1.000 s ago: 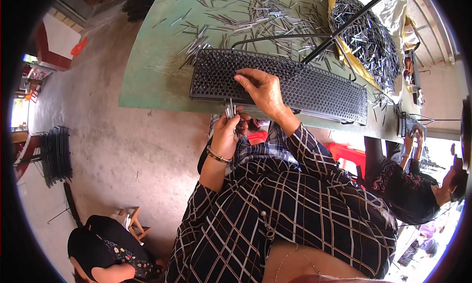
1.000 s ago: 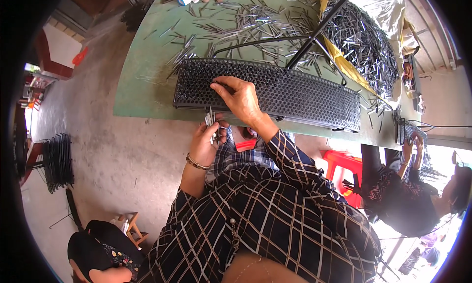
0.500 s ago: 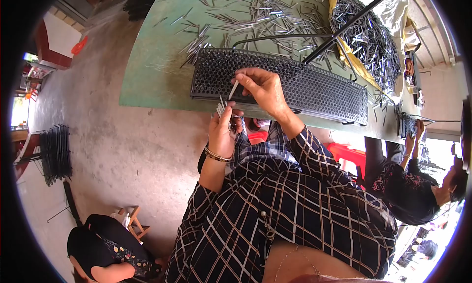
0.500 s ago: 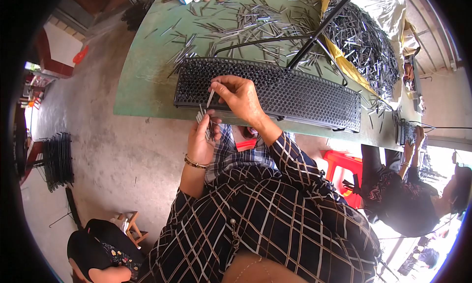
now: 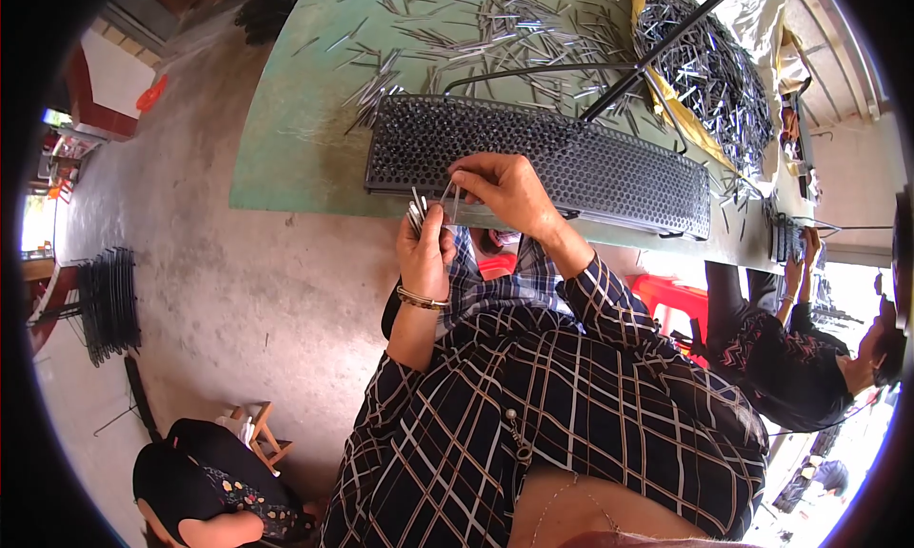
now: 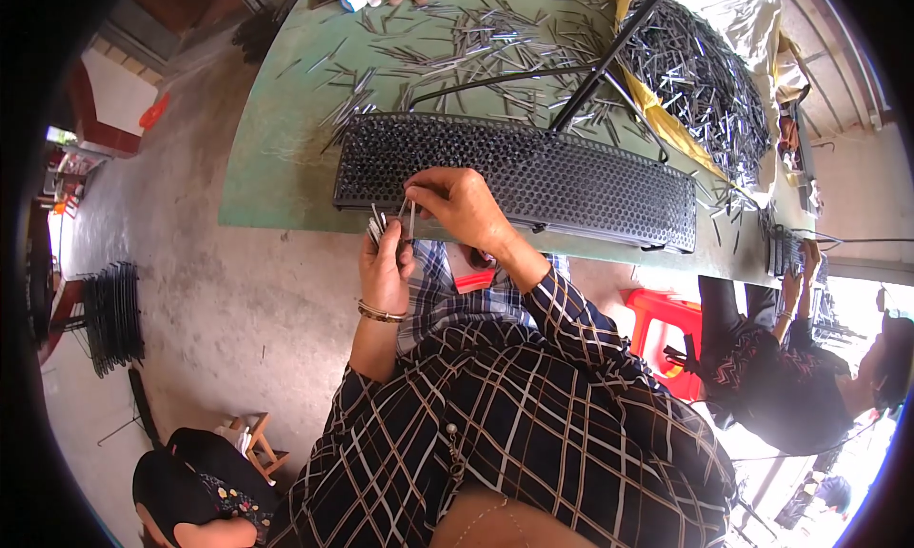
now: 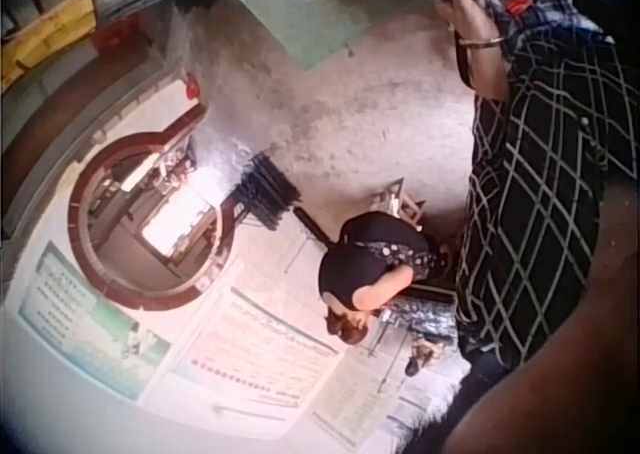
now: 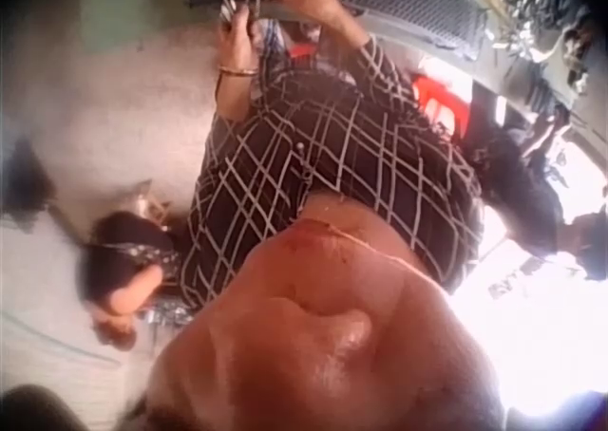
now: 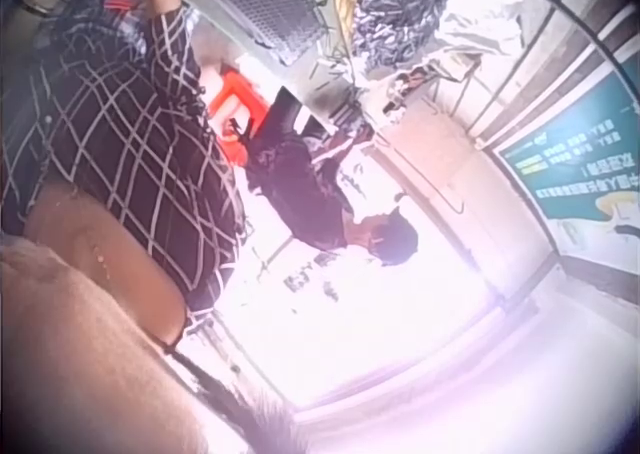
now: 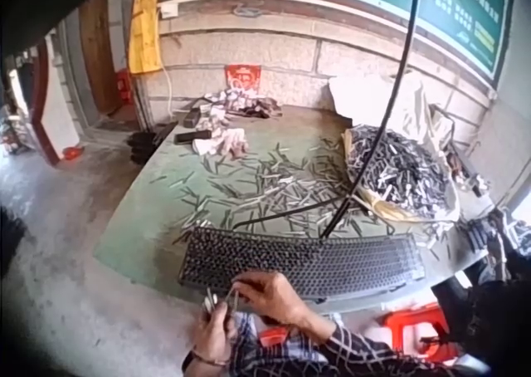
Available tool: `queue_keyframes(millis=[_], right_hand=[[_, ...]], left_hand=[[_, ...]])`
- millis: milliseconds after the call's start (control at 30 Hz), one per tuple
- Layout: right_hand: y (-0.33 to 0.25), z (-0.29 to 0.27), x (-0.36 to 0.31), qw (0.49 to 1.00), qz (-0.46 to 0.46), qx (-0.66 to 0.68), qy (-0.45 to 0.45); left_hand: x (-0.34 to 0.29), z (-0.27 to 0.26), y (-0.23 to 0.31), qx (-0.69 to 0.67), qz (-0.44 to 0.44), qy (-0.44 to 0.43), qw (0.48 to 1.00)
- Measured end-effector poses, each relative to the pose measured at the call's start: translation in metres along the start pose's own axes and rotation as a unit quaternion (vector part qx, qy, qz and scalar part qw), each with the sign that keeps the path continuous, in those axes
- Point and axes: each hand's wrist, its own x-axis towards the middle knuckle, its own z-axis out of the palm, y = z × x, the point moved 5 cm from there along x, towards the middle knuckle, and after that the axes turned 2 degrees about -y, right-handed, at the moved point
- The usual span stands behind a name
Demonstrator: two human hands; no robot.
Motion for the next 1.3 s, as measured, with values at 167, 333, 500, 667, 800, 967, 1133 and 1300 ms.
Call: queue_keyframes(millis=[167,333,500,667,800,967,1133,1300], right_hand=[[-0.009,-0.006,0.0,1.0,-0.022,-0.013,0.018],[-0.018,-0.014,0.012,0.984,-0.133,-0.095,0.068],[-0.013,-0.013,0.019,0.979,-0.145,-0.126,0.07],[-0.019,-0.013,0.018,0.965,-0.186,-0.173,0.071],[-0.018,-0.004,0.019,0.954,-0.224,-0.192,0.049],[-0.012,0.003,0.017,0.925,-0.262,-0.265,0.073],[-0.012,0.01,0.014,0.895,-0.275,-0.341,0.088],[-0.007,0.008,0.011,0.9,-0.269,-0.327,0.102]], left_hand=[[0.002,-0.002,-0.002,0.005,-0.02,-0.014,1.0],[-0.001,-0.002,-0.009,0.016,-0.052,-0.047,0.997],[-0.004,0.001,-0.014,-0.013,-0.089,-0.106,0.99],[-0.005,0.003,-0.017,-0.022,-0.097,-0.131,0.986],[-0.006,0.001,-0.016,-0.018,-0.108,-0.146,0.983],[-0.009,0.008,-0.015,-0.021,-0.145,-0.152,0.977],[-0.01,0.005,-0.014,-0.008,-0.166,-0.147,0.975],[-0.014,0.009,-0.012,-0.009,-0.177,-0.153,0.972]])
